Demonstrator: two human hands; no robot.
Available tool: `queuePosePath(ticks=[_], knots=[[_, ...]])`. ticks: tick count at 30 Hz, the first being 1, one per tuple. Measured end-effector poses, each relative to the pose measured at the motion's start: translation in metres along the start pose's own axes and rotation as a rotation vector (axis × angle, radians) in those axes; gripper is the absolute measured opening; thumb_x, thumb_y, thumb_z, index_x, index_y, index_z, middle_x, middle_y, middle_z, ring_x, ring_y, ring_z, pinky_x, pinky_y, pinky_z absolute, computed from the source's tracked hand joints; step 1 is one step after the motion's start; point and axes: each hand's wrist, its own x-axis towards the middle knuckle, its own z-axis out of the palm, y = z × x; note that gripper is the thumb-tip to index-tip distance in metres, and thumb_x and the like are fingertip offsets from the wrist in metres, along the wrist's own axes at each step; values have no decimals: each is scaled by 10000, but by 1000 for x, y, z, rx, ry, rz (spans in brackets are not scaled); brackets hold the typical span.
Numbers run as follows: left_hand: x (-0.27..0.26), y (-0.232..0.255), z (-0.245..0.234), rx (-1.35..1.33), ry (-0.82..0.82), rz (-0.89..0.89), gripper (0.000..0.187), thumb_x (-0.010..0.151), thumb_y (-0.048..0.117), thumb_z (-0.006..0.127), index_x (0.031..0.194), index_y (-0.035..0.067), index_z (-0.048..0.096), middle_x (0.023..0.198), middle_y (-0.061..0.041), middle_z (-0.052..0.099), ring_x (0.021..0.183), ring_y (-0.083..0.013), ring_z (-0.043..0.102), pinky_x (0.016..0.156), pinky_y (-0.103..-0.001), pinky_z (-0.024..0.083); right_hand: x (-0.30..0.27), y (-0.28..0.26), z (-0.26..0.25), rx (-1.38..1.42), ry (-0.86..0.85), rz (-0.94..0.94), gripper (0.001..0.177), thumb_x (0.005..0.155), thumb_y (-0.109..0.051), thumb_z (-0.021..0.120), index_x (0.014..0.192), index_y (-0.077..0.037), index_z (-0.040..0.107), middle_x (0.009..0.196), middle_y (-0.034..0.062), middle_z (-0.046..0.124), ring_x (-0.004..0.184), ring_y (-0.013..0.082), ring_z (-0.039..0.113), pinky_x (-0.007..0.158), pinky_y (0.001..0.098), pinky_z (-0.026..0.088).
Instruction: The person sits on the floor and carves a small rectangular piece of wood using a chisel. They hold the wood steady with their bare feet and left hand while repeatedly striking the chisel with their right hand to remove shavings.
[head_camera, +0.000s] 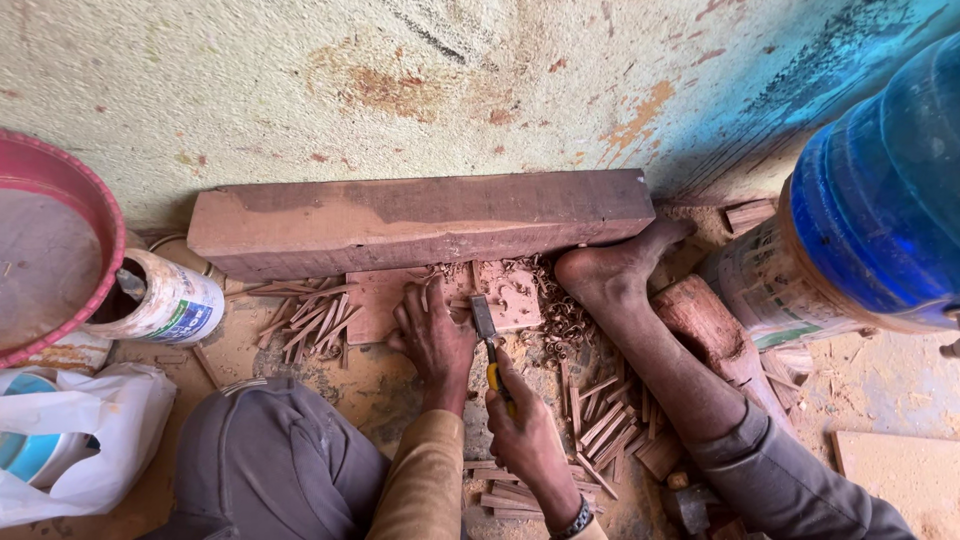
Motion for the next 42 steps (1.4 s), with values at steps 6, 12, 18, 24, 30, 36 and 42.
queuePosePath(ticks=[6,12,18,24,30,36,42], knots=[[8,3,-5,-53,-75,-61,1057,587,267,1000,1472,238,424,1493,-117,428,1366,-321,386,1004,-582,350,20,19,16,-165,185,-248,584,994,-169,489,1562,-75,388,572,95,663,373,98,496,353,267,400],[7,-4,-7,-36,18,31,966,690,310,925,1505,185,422,1460,-136,460,1363,-359,403,1021,-582,363,55,23,24,-177,203,-428,521,1056,-169,419,1556,-21,414,613,79,661,365,115,424,317,289,370],[8,8,-16,-66,-65,-57,910,711,442,887,1462,212,427,1447,-122,449,1339,-343,395,965,-591,351,43,11,24,-118,251,-434,535,1033,-162,432,1545,-8,413,614,93,648,368,96,472,323,294,388],[10,5,-2,-49,38,0,839,746,382,864,1459,190,466,1440,-135,471,1342,-364,417,963,-608,372,44,9,12,-176,242,-413,525,1022,-158,452,1526,-13,456,558,123,609,363,122,460,342,311,364],[-3,-11,3,-46,-8,15,967,624,299,906,1454,127,439,1437,-154,458,1321,-366,419,1011,-565,400,54,8,13,-183,217,-323,527,1024,-171,436,1536,-49,451,623,146,656,369,125,448,322,318,366],[10,7,-9,-17,-45,-7,1046,594,310,955,1475,152,415,1451,-146,443,1329,-360,401,1005,-561,378,34,8,6,-152,149,-324,537,1024,-162,434,1544,-35,398,842,147,712,404,137,512,341,318,429],[4,9,-10,6,-34,-32,1000,661,445,930,1483,179,425,1480,-125,448,1349,-328,413,965,-554,376,40,19,14,-267,179,-271,537,1074,-147,422,1604,-58,406,1106,276,711,723,317,659,613,418,559]])
